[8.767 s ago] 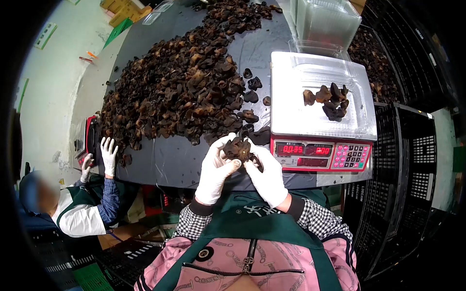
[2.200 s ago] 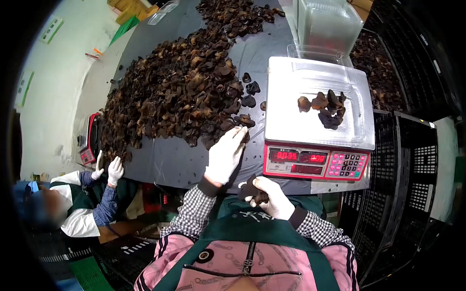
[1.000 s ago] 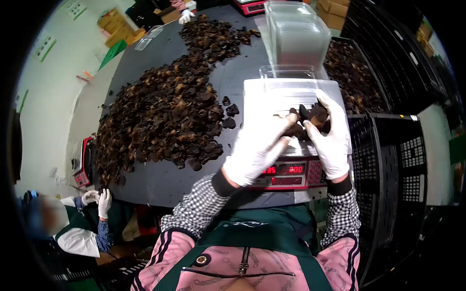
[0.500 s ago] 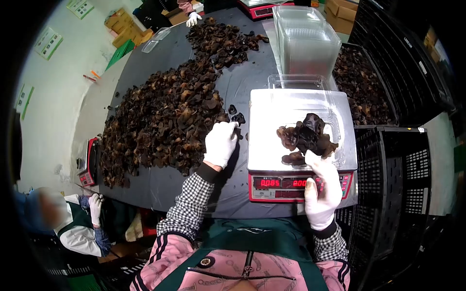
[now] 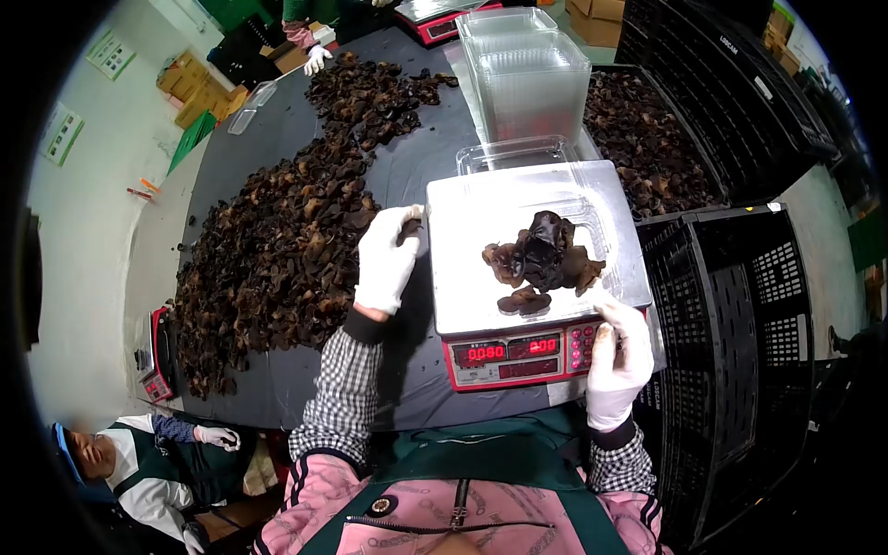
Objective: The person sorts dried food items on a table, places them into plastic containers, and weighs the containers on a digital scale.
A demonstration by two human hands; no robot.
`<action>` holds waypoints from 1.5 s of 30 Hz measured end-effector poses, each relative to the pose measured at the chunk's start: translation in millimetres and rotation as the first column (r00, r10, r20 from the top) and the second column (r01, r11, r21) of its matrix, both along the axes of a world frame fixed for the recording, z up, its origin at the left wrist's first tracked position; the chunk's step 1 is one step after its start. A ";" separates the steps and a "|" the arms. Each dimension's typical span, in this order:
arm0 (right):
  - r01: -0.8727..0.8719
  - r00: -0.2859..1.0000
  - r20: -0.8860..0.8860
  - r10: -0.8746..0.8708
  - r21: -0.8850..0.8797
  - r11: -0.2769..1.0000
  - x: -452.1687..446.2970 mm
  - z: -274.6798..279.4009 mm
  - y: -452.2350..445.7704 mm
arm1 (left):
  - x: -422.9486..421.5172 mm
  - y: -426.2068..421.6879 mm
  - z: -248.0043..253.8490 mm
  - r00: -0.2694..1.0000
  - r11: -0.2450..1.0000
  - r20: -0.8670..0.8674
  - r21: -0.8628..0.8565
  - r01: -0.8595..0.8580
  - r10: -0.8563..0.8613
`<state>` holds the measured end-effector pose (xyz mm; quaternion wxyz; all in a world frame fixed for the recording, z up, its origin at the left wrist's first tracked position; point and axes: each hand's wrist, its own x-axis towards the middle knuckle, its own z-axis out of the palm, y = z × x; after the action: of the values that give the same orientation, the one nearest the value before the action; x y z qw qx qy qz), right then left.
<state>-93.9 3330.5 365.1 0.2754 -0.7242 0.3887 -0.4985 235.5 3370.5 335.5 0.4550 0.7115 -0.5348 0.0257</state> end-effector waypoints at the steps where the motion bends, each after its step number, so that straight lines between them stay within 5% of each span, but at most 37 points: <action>1: 0.018 1.000 -0.010 -0.018 -0.003 1.000 1.0 -0.6 -5.6 | -22.7 2.9 28.2 0.987 0.998 -0.163 -0.062 -0.009 -0.001; 6: 0.052 0.983 -0.168 -0.076 -0.144 0.988 13.3 5.2 -26.4 | -96.8 -0.6 72.3 0.941 0.946 0.122 -0.023 0.322 -0.317; 9: 0.030 0.958 -0.276 -0.081 -0.186 0.982 18.9 -0.4 -30.5 | -123.0 -0.2 73.0 0.931 0.936 0.144 0.164 0.312 -0.336; 10: 0.003 0.944 -0.323 -0.075 -0.216 0.976 20.0 1.1 -30.4 | -125.4 -2.4 66.1 0.924 0.934 0.149 0.110 0.339 -0.353; 14: -0.006 0.971 -0.238 -0.037 -0.180 0.984 16.6 -7.5 -26.2 | -102.3 32.0 42.5 0.978 0.977 0.121 -0.115 0.182 -0.168; 16: 0.010 0.952 -0.296 -0.076 -0.221 0.975 10.1 -6.3 -26.7 | -72.1 60.1 29.1 0.993 0.993 0.109 0.106 -0.053 0.041; 19: -0.005 0.966 -0.251 -0.055 -0.233 0.972 9.2 -5.5 -20.8 | -43.8 112.3 -31.4 0.858 0.818 0.453 0.380 -0.431 0.242; 22: -0.131 0.982 -0.161 0.094 -0.238 0.962 23.3 0.5 -4.7 | -55.2 128.0 -34.8 0.941 0.869 0.334 0.449 -0.208 0.053; 25: -0.243 0.964 -0.175 0.201 -0.269 0.932 40.9 11.4 18.2 | -50.9 109.4 -23.5 0.961 0.948 0.274 0.298 -0.113 0.029; 31: -0.333 0.939 -0.164 0.302 -0.224 0.916 34.8 8.7 54.5 | 20.7 28.9 -41.5 0.789 0.935 0.587 0.145 -0.322 0.181; 33: -0.298 0.951 -0.142 0.274 -0.189 0.936 19.9 -5.8 58.7 | 43.6 19.0 -71.2 0.754 0.949 0.650 0.167 -0.268 0.098; 35: -0.200 0.974 -0.135 0.180 -0.153 0.968 -0.3 -14.0 59.0 | 44.3 12.7 -61.8 0.812 0.927 0.584 0.304 -0.221 0.002; 37: -0.031 0.969 -0.246 -0.015 -0.181 0.983 -24.4 -30.5 58.3 | 41.0 18.2 -55.8 0.834 0.979 0.549 0.138 -0.149 0.050; 41: 0.223 0.893 -0.369 -0.259 -0.139 0.965 -59.1 -90.9 58.9 | 3.8 37.5 -4.1 0.985 0.995 -0.165 -0.066 -0.068 0.056; 44: 0.211 0.854 -0.398 -0.335 -0.323 0.923 -63.0 -106.4 64.7 | -54.5 54.3 64.8 0.924 0.993 -0.376 -0.113 0.031 -0.072; 45: 0.203 0.898 -0.341 -0.276 -0.235 0.950 -61.8 -108.1 67.6 | -72.6 59.2 72.7 0.883 0.987 -0.449 -0.138 0.085 -0.139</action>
<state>-155.7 3398.1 257.1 0.0616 -0.7747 0.4698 -0.4187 162.9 3429.7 408.2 0.6087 0.6381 -0.4509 -0.1380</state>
